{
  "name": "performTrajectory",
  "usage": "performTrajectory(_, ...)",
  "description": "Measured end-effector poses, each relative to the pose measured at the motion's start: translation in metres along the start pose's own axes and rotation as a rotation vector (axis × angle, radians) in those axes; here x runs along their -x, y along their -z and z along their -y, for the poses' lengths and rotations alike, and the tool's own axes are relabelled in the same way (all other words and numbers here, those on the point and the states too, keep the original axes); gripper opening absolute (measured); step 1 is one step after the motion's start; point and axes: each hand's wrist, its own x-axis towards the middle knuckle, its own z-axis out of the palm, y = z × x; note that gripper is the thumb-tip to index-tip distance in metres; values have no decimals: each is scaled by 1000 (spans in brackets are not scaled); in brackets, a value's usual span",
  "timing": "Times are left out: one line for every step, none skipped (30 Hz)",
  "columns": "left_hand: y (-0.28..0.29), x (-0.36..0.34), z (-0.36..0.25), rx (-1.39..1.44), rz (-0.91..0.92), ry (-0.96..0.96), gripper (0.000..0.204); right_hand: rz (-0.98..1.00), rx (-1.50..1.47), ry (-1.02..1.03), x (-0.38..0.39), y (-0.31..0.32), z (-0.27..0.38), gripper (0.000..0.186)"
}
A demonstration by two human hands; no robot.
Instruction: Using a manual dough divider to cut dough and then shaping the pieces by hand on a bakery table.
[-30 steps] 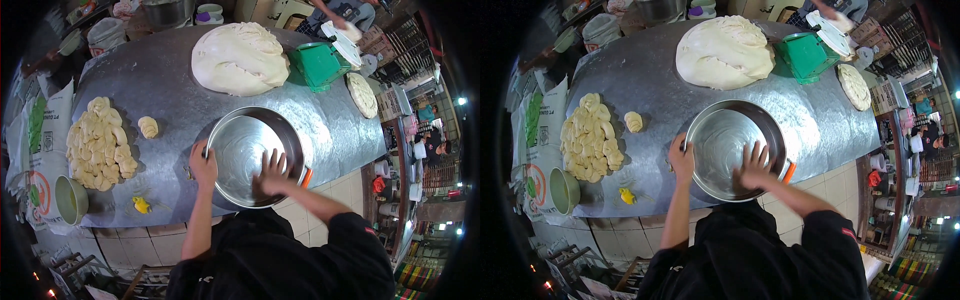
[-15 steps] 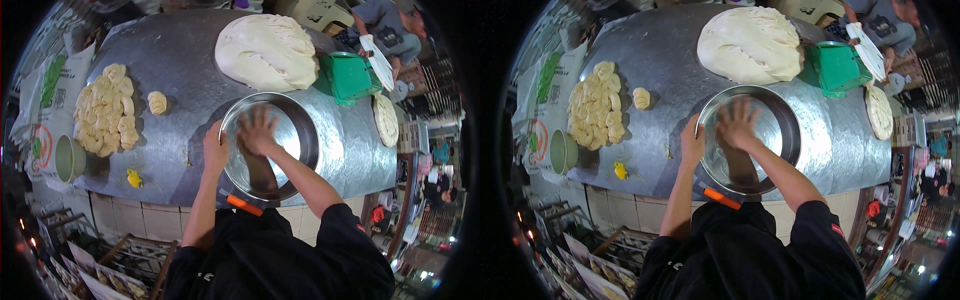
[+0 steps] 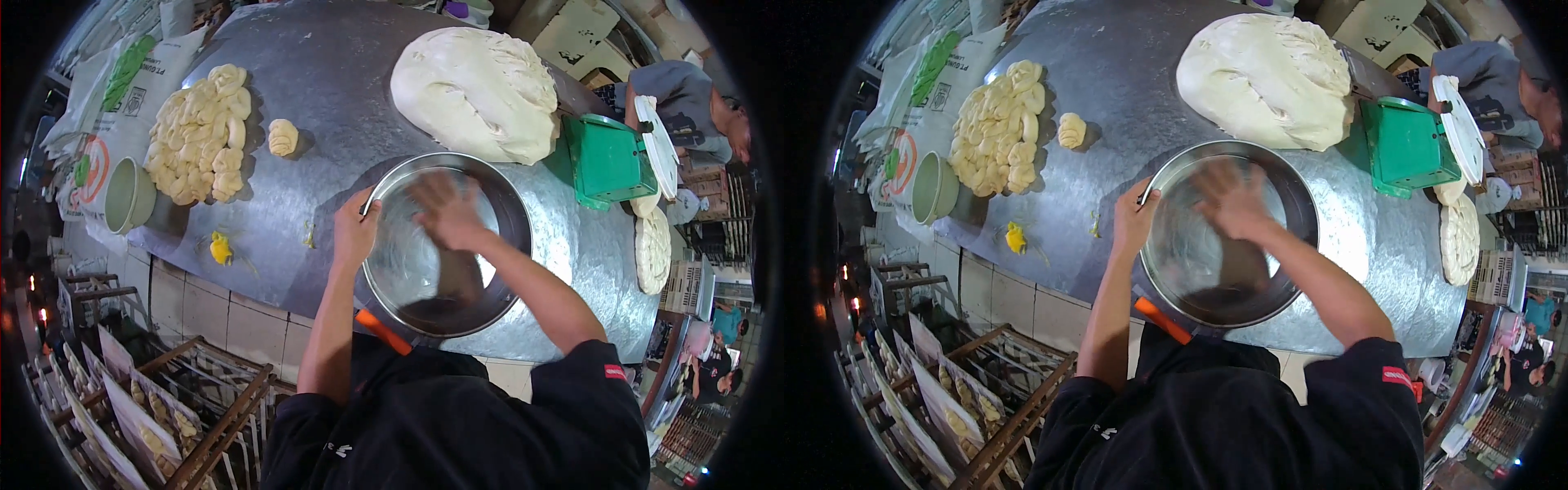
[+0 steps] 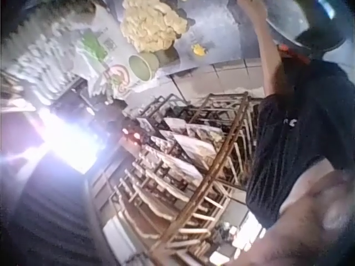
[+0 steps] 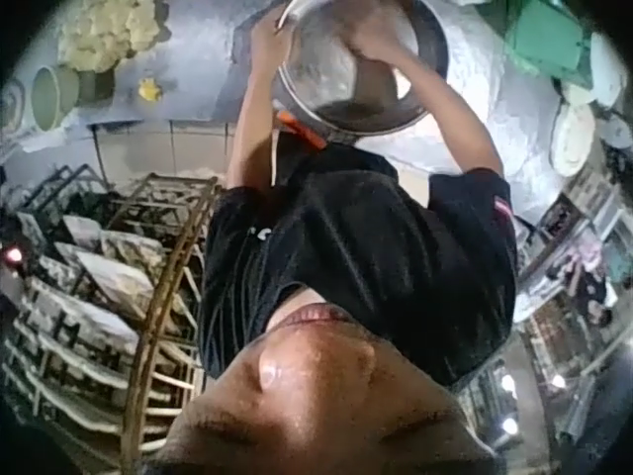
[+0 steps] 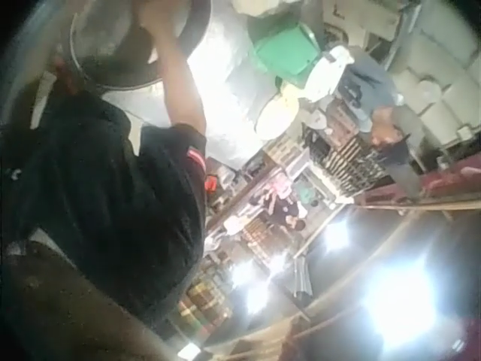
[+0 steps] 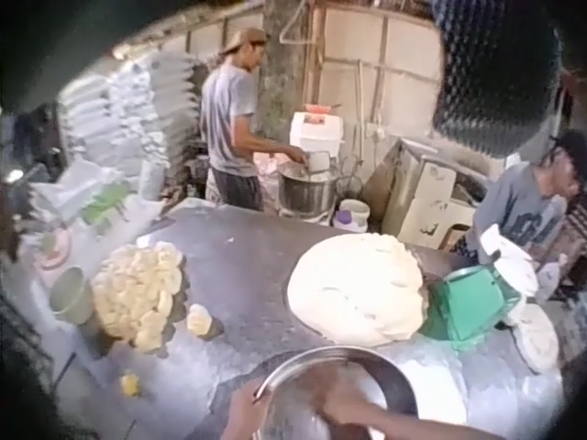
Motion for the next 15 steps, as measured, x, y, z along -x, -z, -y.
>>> performTrajectory(2,1,-4,17,-17,-11,25,-117,-92,-118,20,-11,-21,62)
performTrajectory(4,0,-4,8,-27,-21,25,-241,-184,-239,41,-27,-26,65)
performTrajectory(4,1,2,29,-54,-8,24,-120,-97,-408,70,-38,7,65)
performTrajectory(6,2,7,48,-87,6,24,4,-7,-569,95,-44,40,65)
performTrajectory(6,0,10,40,-100,3,24,298,-119,-552,89,-23,86,65)
performTrajectory(5,-1,11,49,-108,-26,24,591,-225,-535,80,-3,125,66)
performTrajectory(4,1,8,60,-110,-56,24,545,-189,-171,73,-8,120,66)
performTrajectory(5,2,7,60,-112,-63,24,490,-146,192,57,-19,103,67)
performTrajectory(4,0,4,67,-102,-77,24,475,6,257,29,-26,73,64)
performTrajectory(9,0,4,68,-101,-86,25,6,-380,13,6,-30,55,59)
performTrajectory(14,2,4,133,-81,-83,30,56,-121,-80,-11,-17,30,60)
performTrajectory(28,11,11,128,-95,-78,30,-47,4,-217,-5,-6,27,64)
performTrajectory(48,23,20,197,-105,-72,31,81,48,-326,8,12,37,71)
performTrajectory(63,28,26,279,-90,-81,33,163,-115,-472,23,17,43,71)
performTrajectory(66,37,23,359,-37,-30,34,-38,-110,-499,59,-35,7,80)
